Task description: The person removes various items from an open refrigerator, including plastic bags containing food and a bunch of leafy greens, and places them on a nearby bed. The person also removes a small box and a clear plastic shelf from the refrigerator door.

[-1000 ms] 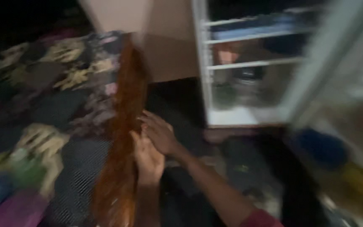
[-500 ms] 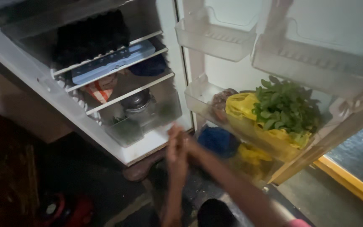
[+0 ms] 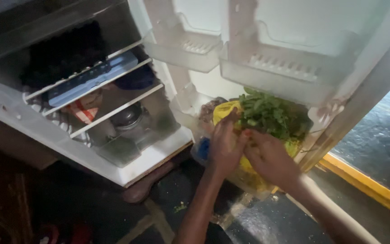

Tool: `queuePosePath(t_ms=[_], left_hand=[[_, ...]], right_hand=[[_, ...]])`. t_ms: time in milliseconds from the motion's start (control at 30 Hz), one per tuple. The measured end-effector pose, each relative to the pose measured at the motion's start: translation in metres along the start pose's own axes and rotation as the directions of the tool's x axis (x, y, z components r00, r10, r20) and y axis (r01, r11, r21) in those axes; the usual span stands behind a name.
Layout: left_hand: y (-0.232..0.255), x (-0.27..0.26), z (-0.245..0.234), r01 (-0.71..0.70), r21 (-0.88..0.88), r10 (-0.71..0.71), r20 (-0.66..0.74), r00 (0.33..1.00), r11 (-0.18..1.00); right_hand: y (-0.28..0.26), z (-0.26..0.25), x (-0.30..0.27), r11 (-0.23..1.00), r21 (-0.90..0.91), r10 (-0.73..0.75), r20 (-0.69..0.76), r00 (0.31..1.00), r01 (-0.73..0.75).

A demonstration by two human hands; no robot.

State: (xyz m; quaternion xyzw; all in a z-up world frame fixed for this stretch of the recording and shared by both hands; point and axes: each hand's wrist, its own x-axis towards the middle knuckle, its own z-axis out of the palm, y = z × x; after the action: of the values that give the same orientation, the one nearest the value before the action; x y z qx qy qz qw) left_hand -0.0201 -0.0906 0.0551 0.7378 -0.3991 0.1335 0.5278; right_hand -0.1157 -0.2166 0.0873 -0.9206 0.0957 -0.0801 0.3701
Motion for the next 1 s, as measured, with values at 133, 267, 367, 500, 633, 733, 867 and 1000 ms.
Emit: queuePosePath(t_ms=[133, 267, 367, 500, 633, 733, 867, 1000], left_hand=[[0.002, -0.013, 0.022, -0.014, 0.034, 0.014, 0.013, 1.000, 0.999], [0.000, -0.016, 0.035, 0.070, -0.053, -0.072, -0.034, 0.997, 0.996], [-0.001, -0.020, 0.035, 0.055, -0.045, -0.058, -0.070, 0.996, 0.997], [-0.001, -0.015, 0.035, 0.185, 0.009, -0.185, -0.024, 0.982, 0.983], [-0.002, -0.015, 0.035, 0.193, -0.001, -0.193, -0.039, 0.980, 0.981], [-0.002, -0.017, 0.031, 0.191, -0.009, -0.191, -0.041, 0.981, 0.982], [-0.001, -0.015, 0.032, 0.184, 0.045, -0.182, -0.054, 0.982, 0.982], [0.002, -0.015, 0.029, 0.180, 0.027, -0.179, -0.040, 0.983, 0.983]], right_hand=[[0.011, -0.032, -0.034, 0.969, -0.206, -0.185, -0.232, 0.955, 0.138], [0.027, -0.046, -0.010, 0.792, -0.529, -0.495, -0.266, 0.827, 0.304], [0.044, -0.048, 0.011, 0.737, -0.567, -0.553, -0.191, 0.811, 0.368], [0.054, -0.041, 0.018, 0.749, -0.592, -0.483, -0.181, 0.857, 0.297], [0.052, -0.032, 0.011, 0.780, -0.579, -0.421, -0.202, 0.884, 0.239], [0.047, -0.031, 0.011, 0.745, -0.612, -0.482, -0.216, 0.849, 0.267], [0.046, -0.038, 0.016, 0.818, -0.524, -0.413, -0.248, 0.876, 0.238], [0.049, -0.038, 0.017, 0.773, -0.559, -0.501, -0.249, 0.829, 0.299]])
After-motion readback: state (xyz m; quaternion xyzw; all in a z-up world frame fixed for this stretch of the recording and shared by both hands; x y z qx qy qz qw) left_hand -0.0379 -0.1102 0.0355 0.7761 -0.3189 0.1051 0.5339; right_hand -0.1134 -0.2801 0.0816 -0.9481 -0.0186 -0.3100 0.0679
